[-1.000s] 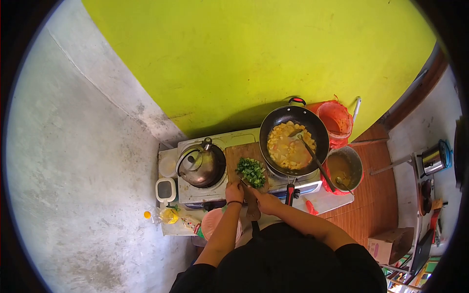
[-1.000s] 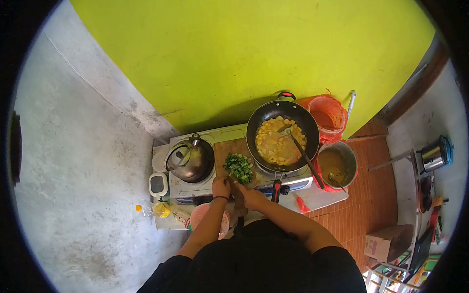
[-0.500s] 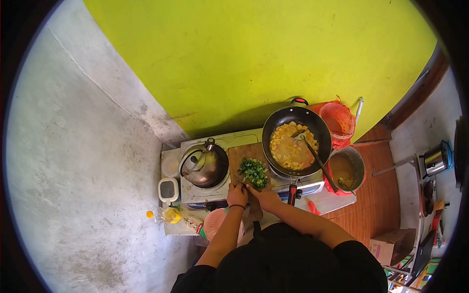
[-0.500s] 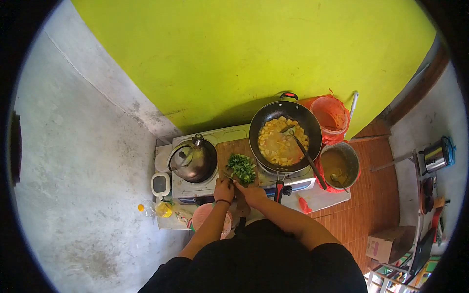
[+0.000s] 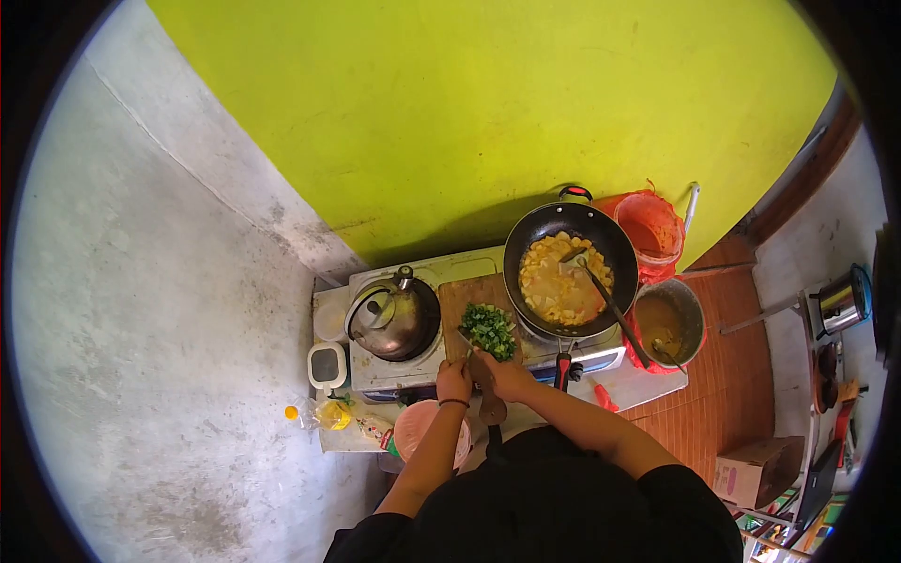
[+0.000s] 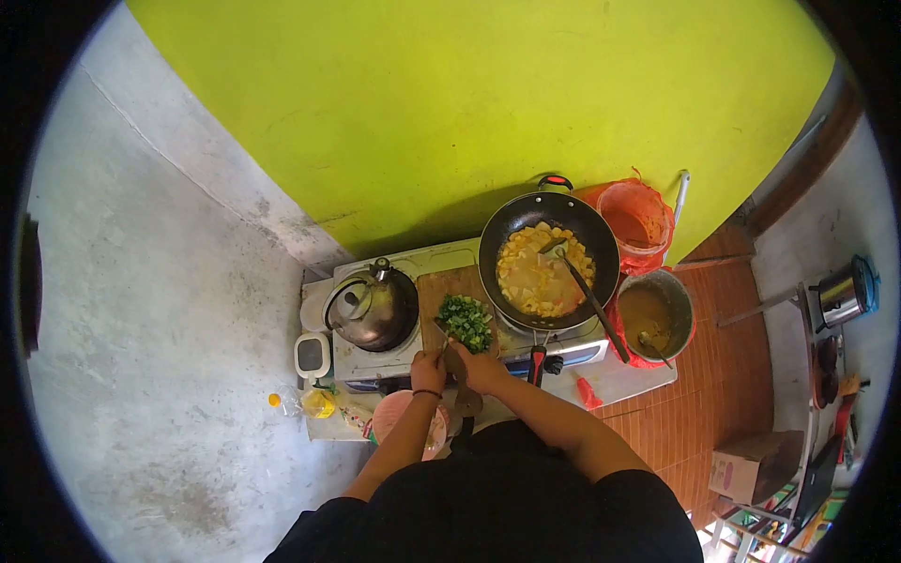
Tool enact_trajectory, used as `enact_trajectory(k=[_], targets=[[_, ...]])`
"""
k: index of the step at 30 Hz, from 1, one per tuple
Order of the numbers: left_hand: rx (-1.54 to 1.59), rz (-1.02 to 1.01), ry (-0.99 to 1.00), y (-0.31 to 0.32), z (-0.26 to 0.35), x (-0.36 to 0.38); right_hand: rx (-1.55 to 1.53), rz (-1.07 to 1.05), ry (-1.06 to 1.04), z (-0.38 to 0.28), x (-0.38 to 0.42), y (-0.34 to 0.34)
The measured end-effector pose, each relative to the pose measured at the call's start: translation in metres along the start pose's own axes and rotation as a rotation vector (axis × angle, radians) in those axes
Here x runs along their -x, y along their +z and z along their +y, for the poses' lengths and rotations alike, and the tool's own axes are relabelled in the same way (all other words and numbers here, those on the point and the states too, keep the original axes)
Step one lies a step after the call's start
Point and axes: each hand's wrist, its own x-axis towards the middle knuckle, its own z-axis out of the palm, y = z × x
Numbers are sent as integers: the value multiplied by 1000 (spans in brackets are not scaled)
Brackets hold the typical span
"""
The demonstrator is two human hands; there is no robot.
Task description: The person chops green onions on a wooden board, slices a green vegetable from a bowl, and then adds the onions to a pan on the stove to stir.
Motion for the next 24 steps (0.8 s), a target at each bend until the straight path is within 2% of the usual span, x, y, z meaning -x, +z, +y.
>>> enact_trajectory(k=[3, 15, 18, 24], targets=[[21, 12, 24, 3, -1, -9, -69, 59, -34, 1, 9, 0], [38, -22, -69, 9, 8, -16, 102, 4, 1, 1, 21, -4], [23, -22, -49, 8, 10, -15, 133, -118, 71, -12, 15, -15], [-66, -100, -78, -1, 20, -9, 347, 67, -34, -2, 2, 8]])
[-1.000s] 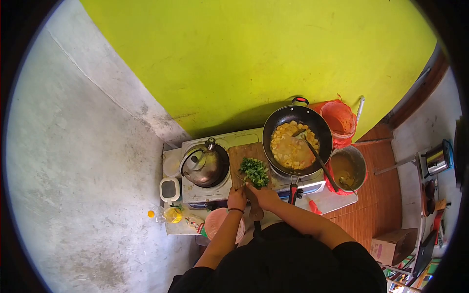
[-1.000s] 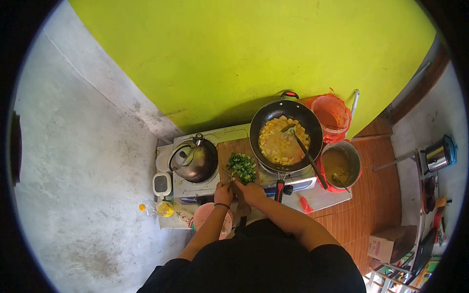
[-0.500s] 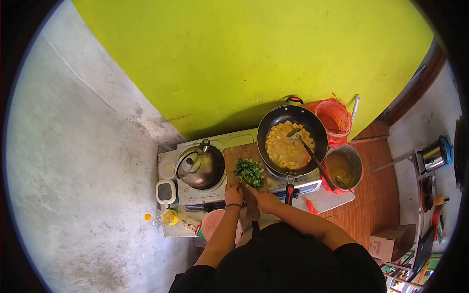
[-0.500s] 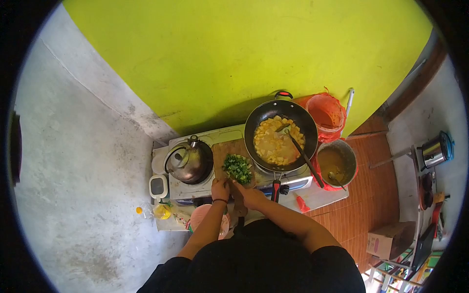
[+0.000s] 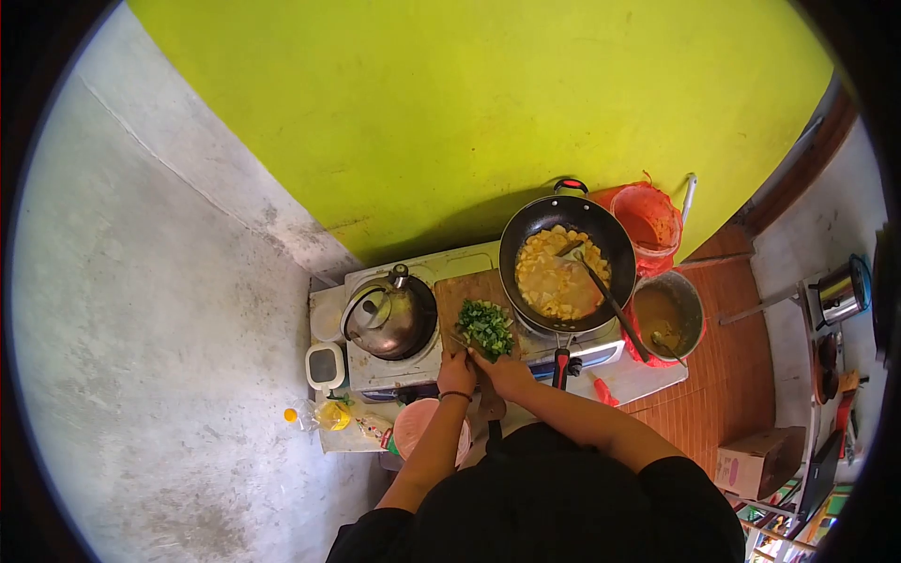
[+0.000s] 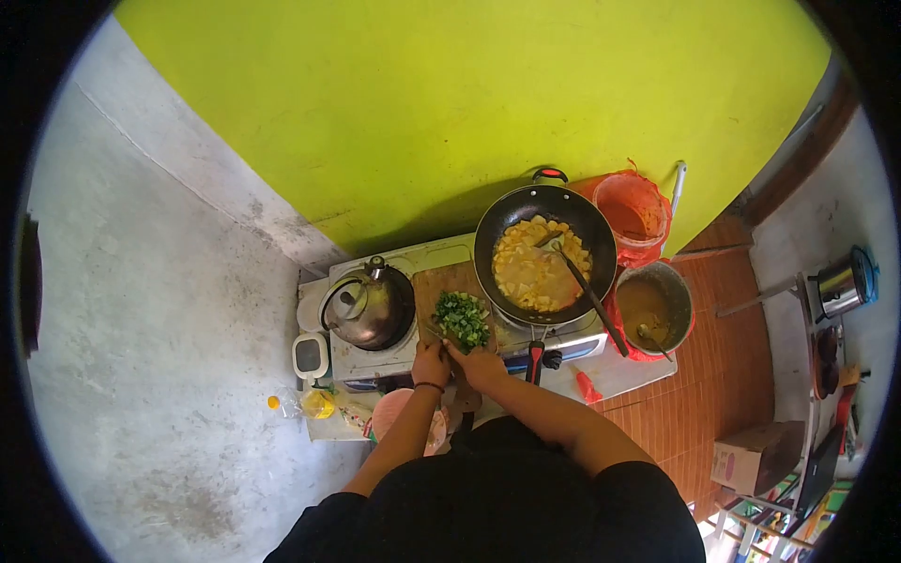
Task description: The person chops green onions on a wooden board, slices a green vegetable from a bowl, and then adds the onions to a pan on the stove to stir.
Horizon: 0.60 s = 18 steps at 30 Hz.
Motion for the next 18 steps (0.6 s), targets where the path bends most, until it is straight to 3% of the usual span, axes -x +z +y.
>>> enact_trajectory(k=[9, 12, 18], targets=[[58, 76, 102, 7, -18, -4, -356, -95, 56, 5, 7, -12], [87, 106, 124, 11, -15, -10, -399, 1, 30, 7, 19, -12], [100, 84, 34, 8, -6, -13, -314, -64, 19, 10, 26, -18]])
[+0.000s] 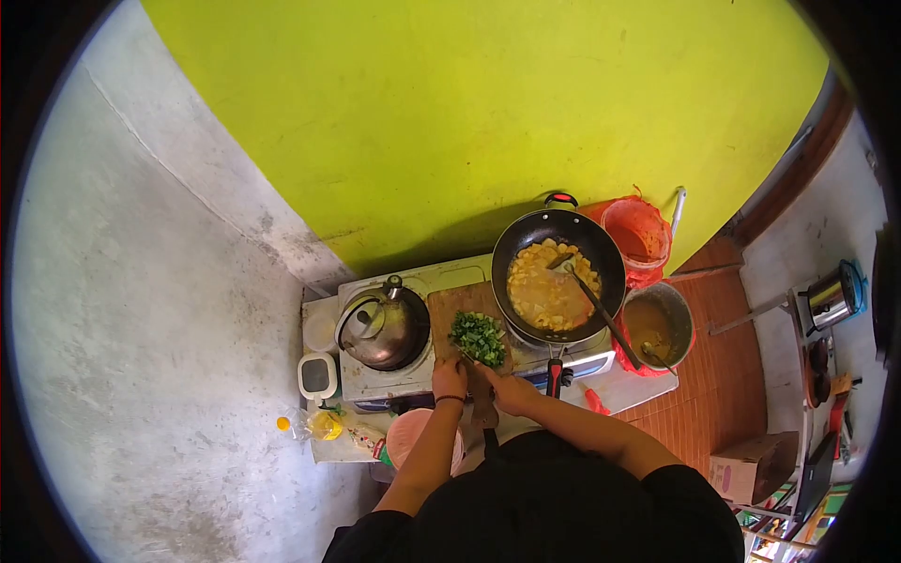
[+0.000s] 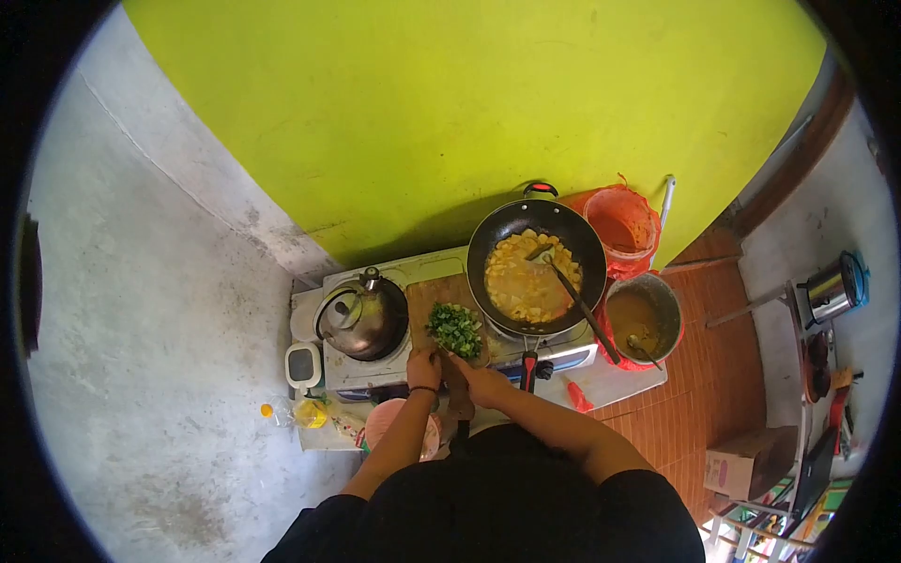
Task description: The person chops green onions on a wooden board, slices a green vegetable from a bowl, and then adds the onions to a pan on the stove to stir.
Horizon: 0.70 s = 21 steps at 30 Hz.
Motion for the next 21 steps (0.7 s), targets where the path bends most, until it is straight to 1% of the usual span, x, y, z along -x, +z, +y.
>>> enact_trajectory(k=[9, 12, 15, 18, 21], targets=[[27, -10, 12, 4, -4, 2, 46, -24, 40, -2, -16, 4], [-5, -59, -2, 2, -4, 2, 206, -47, 22, -4, -26, 5], [-22, -65, 10, -1, -2, 6, 345, 81, -11, -2, -30, 17], [-102, -17, 51, -8, 3, 13, 274, 49, -18, -2, -28, 13], [-61, -38, 38, -5, -7, 12, -37, -45, 69, -6, -23, 0]])
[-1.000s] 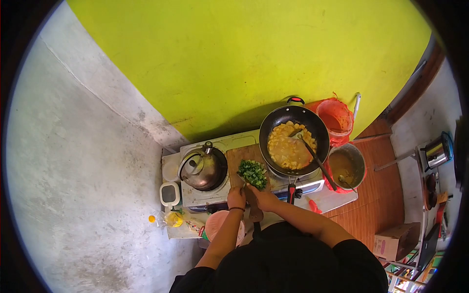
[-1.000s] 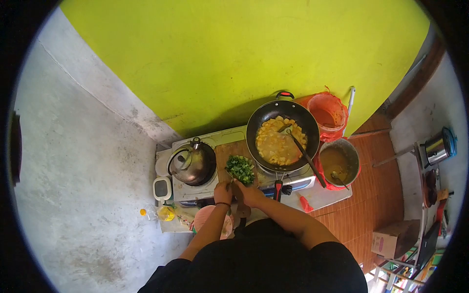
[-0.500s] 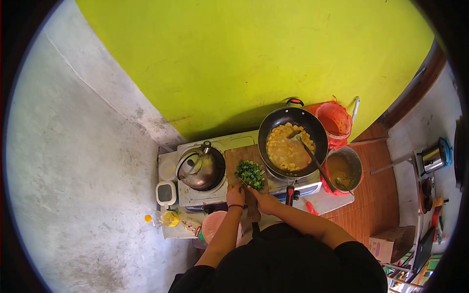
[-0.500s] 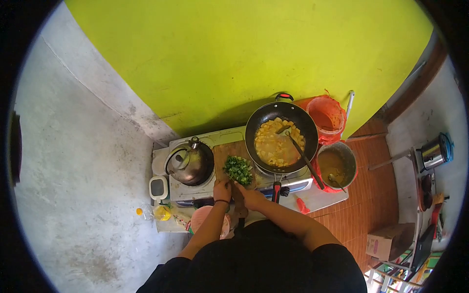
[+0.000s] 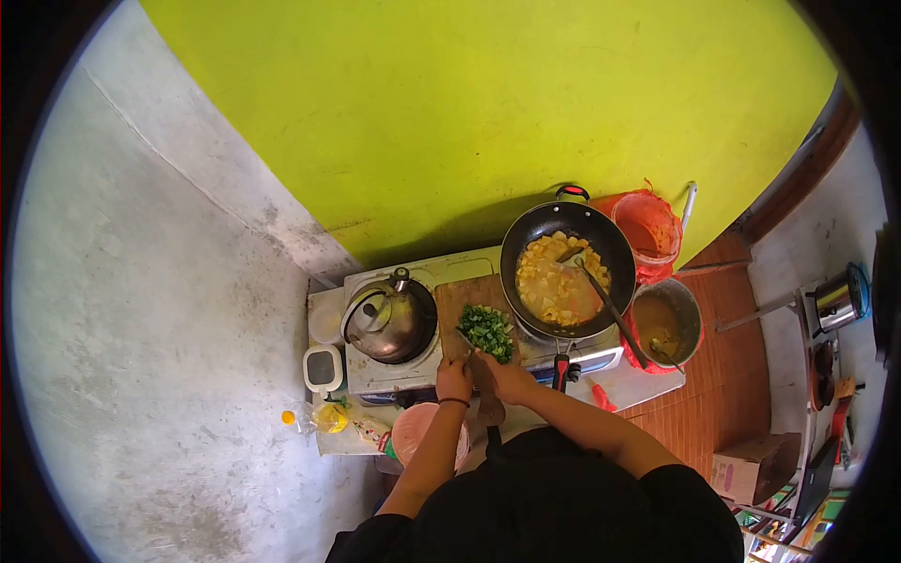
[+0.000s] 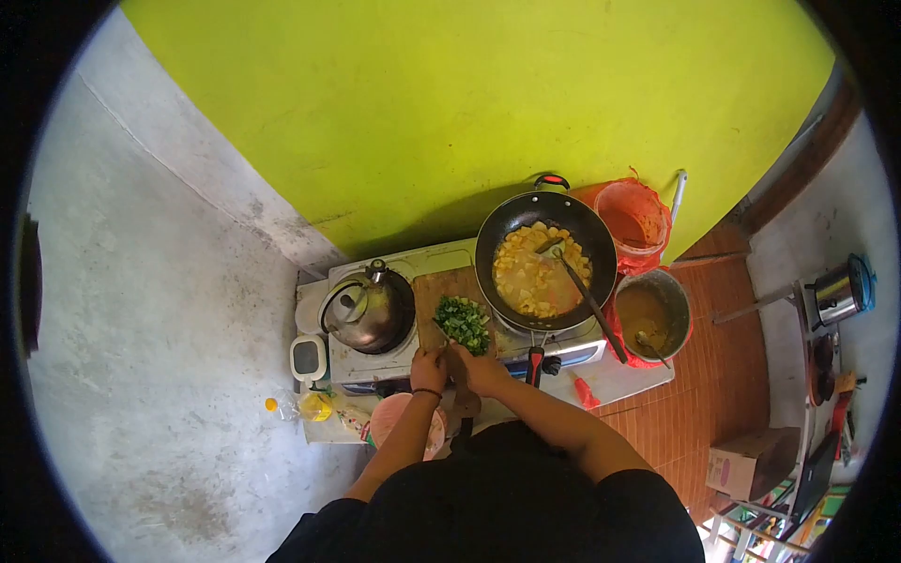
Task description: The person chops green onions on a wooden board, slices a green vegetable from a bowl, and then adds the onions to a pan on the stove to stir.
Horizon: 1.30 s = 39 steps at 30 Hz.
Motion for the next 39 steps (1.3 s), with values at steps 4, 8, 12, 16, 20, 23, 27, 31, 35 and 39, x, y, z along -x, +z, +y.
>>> enact_trajectory(k=[4, 8, 12, 16, 20, 23, 27, 31, 35, 39], targets=[[28, 9, -16, 1, -1, -5, -14, 44, -63, 9, 10, 5], [31, 36, -14, 9, -6, -11, 37, 44, -88, 12, 13, 11], [64, 61, -21, 11, -8, -11, 65, 29, -87, 10, 14, 11], [64, 54, -50, 11, -5, -11, 119, -29, -11, -1, 12, 6], [21, 56, -21, 12, -5, -9, 205, -36, -7, -8, 5, 4], [-48, 37, -29, -4, 16, 0, 286, 6, -49, -3, 2, 11], [-54, 21, -46, -19, 25, 11, 224, 1, -14, -7, 6, 8], [-63, 53, 43, 1, -2, 9, 45, 22, -24, -2, 16, 10], [-28, 53, 25, 5, -10, 1, 16, 46, -31, 6, 19, 20], [0, 88, 31, 12, -14, -4, 81, 38, -62, 3, 32, 17]])
